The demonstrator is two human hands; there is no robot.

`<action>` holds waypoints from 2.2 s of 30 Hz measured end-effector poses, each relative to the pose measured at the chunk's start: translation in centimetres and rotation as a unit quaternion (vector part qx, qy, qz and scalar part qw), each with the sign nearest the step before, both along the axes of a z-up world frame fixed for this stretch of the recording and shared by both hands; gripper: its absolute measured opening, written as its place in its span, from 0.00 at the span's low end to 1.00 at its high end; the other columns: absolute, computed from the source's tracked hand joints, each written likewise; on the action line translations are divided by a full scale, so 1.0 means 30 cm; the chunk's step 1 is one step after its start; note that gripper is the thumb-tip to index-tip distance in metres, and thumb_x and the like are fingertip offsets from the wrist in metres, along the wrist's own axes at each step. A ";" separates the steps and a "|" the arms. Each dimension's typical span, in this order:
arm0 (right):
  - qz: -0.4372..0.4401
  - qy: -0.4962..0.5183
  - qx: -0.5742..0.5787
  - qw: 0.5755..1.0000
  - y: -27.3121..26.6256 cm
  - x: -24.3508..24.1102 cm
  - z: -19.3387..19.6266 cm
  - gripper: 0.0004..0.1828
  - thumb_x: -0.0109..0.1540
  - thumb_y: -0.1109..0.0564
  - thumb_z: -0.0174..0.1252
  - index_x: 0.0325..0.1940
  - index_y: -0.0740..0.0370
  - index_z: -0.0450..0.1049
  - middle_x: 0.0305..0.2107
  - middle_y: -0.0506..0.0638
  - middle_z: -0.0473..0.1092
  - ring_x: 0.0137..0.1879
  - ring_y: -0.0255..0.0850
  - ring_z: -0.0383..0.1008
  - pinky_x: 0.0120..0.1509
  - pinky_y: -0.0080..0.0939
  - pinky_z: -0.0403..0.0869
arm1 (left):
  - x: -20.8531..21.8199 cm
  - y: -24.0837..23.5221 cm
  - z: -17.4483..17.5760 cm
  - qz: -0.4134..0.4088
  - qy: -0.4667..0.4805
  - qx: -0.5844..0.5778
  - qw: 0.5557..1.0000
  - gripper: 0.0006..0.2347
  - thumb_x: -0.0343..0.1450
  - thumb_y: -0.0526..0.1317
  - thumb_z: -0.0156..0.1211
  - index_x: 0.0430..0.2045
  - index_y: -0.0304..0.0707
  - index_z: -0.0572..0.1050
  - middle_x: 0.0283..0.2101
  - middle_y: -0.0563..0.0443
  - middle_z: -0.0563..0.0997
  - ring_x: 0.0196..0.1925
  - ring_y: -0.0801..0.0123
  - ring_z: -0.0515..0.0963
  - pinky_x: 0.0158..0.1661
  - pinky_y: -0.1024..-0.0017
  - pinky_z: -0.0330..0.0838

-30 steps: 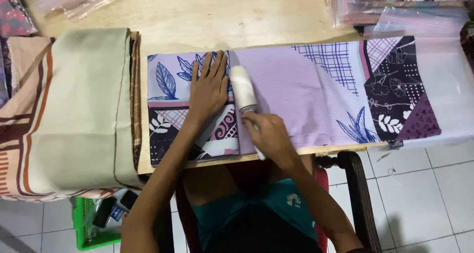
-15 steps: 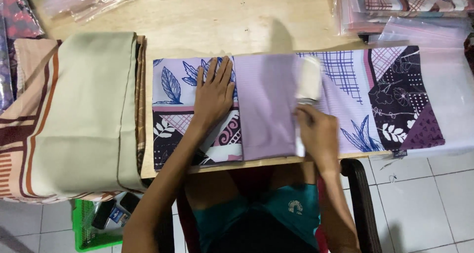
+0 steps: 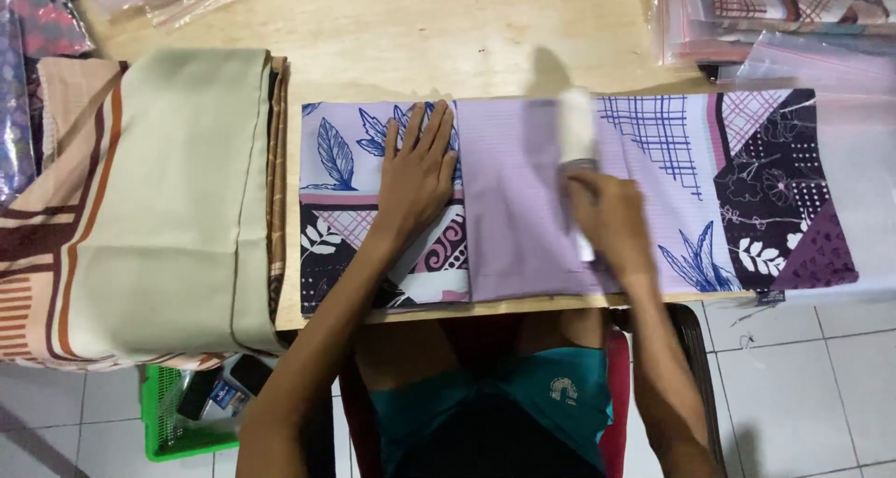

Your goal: The person uses a white cylindrical roller to smooth and roll a piece of patterned fabric on a wooden table. They repeatedly roll the fabric back and forth, then fold it and continue rolling to create a tight roll.

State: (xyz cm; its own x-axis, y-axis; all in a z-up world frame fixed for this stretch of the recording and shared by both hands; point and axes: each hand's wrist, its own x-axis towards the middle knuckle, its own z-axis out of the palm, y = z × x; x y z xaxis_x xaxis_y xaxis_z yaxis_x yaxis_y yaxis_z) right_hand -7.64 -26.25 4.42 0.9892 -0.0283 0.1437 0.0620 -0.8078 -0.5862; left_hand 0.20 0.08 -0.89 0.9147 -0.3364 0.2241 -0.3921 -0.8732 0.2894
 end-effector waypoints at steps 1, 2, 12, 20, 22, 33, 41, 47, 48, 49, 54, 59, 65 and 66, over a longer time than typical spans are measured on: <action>-0.033 0.013 -0.009 0.999 -0.049 -0.005 0.009 0.11 0.67 0.58 0.56 0.48 0.59 0.83 0.37 0.63 0.79 0.49 0.67 0.77 0.55 0.63 0.73 | 0.000 0.000 -0.001 -0.002 -0.002 0.002 1.000 0.24 0.81 0.49 0.34 0.75 0.50 0.54 0.79 0.56 0.52 0.80 0.60 0.46 0.74 0.50 0.30; -0.032 0.014 -0.011 0.999 -0.064 -0.012 0.007 0.11 0.67 0.58 0.56 0.48 0.59 0.83 0.37 0.63 0.79 0.49 0.67 0.77 0.55 0.63 0.73 | -0.002 0.000 -0.005 0.000 -0.001 0.000 1.000 0.24 0.81 0.49 0.34 0.75 0.50 0.54 0.79 0.56 0.52 0.80 0.60 0.46 0.74 0.50 0.30; 0.038 0.004 0.018 0.999 0.176 0.102 -0.046 0.11 0.65 0.55 0.57 0.47 0.53 0.83 0.37 0.56 0.80 0.49 0.60 0.79 0.56 0.59 0.75 | 0.003 -0.002 -0.010 -0.004 0.001 0.003 1.000 0.24 0.81 0.50 0.32 0.76 0.52 0.52 0.79 0.56 0.51 0.81 0.61 0.44 0.74 0.50 0.27; -0.042 0.017 -0.018 0.999 -0.086 0.041 0.023 0.13 0.68 0.56 0.55 0.50 0.61 0.82 0.39 0.66 0.78 0.50 0.69 0.76 0.58 0.66 0.71 | -0.011 0.000 0.017 -0.001 0.003 0.018 1.000 0.24 0.81 0.49 0.33 0.76 0.51 0.51 0.79 0.54 0.52 0.80 0.59 0.46 0.74 0.49 0.30; -0.078 0.005 -0.010 0.997 -0.094 -0.003 0.094 0.12 0.70 0.59 0.53 0.51 0.60 0.81 0.40 0.66 0.77 0.53 0.69 0.75 0.58 0.67 0.70 | -0.017 -0.001 0.033 -0.003 0.011 0.005 1.000 0.25 0.81 0.51 0.30 0.75 0.49 0.53 0.79 0.53 0.53 0.80 0.58 0.46 0.73 0.48 0.30; 0.184 0.002 0.148 0.972 0.036 0.030 0.222 0.17 0.72 0.57 0.48 0.59 0.58 0.49 0.50 0.62 0.61 0.55 0.51 0.73 0.61 0.47 0.71 | -0.327 0.104 0.377 -0.189 -0.133 -0.117 0.966 0.33 0.79 0.52 0.62 0.74 0.43 0.49 0.79 0.45 0.49 0.83 0.54 0.56 0.81 0.43 0.52; 0.359 0.000 -0.149 0.921 0.192 0.176 0.022 0.14 0.70 0.51 0.51 0.58 0.56 0.67 0.38 0.63 0.72 0.51 0.66 0.74 0.53 0.65 0.73 | -0.455 0.141 0.055 -0.268 -0.098 0.002 0.958 0.33 0.73 0.68 0.37 0.73 0.57 0.57 0.75 0.49 0.62 0.77 0.52 0.58 0.71 0.49 0.50; 0.351 -0.084 -0.223 0.906 0.205 0.428 -0.061 0.11 0.69 0.58 0.48 0.56 0.58 0.67 0.36 0.58 0.69 0.49 0.60 0.73 0.50 0.60 0.72 | -0.462 0.142 0.084 -0.274 -0.025 0.028 0.961 0.35 0.73 0.70 0.32 0.74 0.58 0.53 0.74 0.47 0.62 0.78 0.47 0.54 0.72 0.44 0.45; 0.331 -0.078 -0.215 0.916 0.214 0.459 -0.066 0.11 0.70 0.55 0.50 0.57 0.56 0.66 0.36 0.57 0.69 0.49 0.59 0.74 0.51 0.59 0.72 | -0.464 0.143 0.091 -0.275 -0.014 0.020 0.961 0.34 0.73 0.69 0.31 0.74 0.58 0.53 0.75 0.47 0.61 0.79 0.47 0.53 0.72 0.43 0.45; 0.310 -0.071 -0.207 0.925 0.223 0.491 -0.071 0.11 0.72 0.52 0.51 0.58 0.54 0.66 0.36 0.56 0.69 0.48 0.59 0.74 0.52 0.59 0.71 | -0.465 0.144 0.099 -0.276 -0.002 0.012 0.961 0.34 0.73 0.68 0.30 0.74 0.58 0.53 0.75 0.47 0.60 0.79 0.47 0.53 0.73 0.43 0.44; 0.305 -0.073 -0.151 0.937 0.194 0.382 0.074 0.13 0.71 0.53 0.53 0.60 0.54 0.68 0.37 0.56 0.71 0.49 0.59 0.75 0.51 0.57 0.74 | -0.455 0.156 0.110 -0.289 0.012 -0.027 0.957 0.35 0.73 0.68 0.33 0.73 0.53 0.54 0.75 0.43 0.61 0.79 0.44 0.53 0.73 0.40 0.42; 0.344 -0.009 -0.199 0.918 0.137 0.287 -0.025 0.13 0.66 0.54 0.56 0.54 0.56 0.72 0.31 0.57 0.72 0.42 0.61 0.76 0.48 0.62 0.75 | -0.448 0.151 0.113 -0.289 0.011 -0.044 0.956 0.35 0.72 0.68 0.35 0.72 0.51 0.57 0.74 0.43 0.62 0.79 0.44 0.54 0.72 0.40 0.45; 0.316 -0.033 -0.257 0.913 0.221 0.452 -0.007 0.15 0.71 0.51 0.46 0.60 0.54 0.70 0.37 0.56 0.70 0.49 0.56 0.73 0.55 0.58 0.72 | -0.449 0.157 0.120 -0.300 0.046 -0.056 0.951 0.34 0.74 0.66 0.35 0.72 0.49 0.57 0.75 0.40 0.61 0.79 0.42 0.52 0.73 0.37 0.41; 0.295 0.001 -0.208 0.933 0.254 0.466 0.029 0.13 0.72 0.51 0.45 0.57 0.55 0.71 0.42 0.58 0.72 0.48 0.53 0.71 0.52 0.54 0.70 | -0.450 0.157 0.113 -0.280 -0.018 0.053 0.958 0.36 0.73 0.70 0.27 0.74 0.52 0.49 0.77 0.45 0.51 0.80 0.49 0.46 0.74 0.42 0.35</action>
State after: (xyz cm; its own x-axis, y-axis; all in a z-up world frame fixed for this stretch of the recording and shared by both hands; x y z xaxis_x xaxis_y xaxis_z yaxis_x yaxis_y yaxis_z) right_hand 6.33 -18.63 5.30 0.8159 0.5779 0.0183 0.5659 -0.7918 -0.2298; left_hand -13.29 4.78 2.50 0.5770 -0.7947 0.1888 -0.8155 -0.5474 0.1879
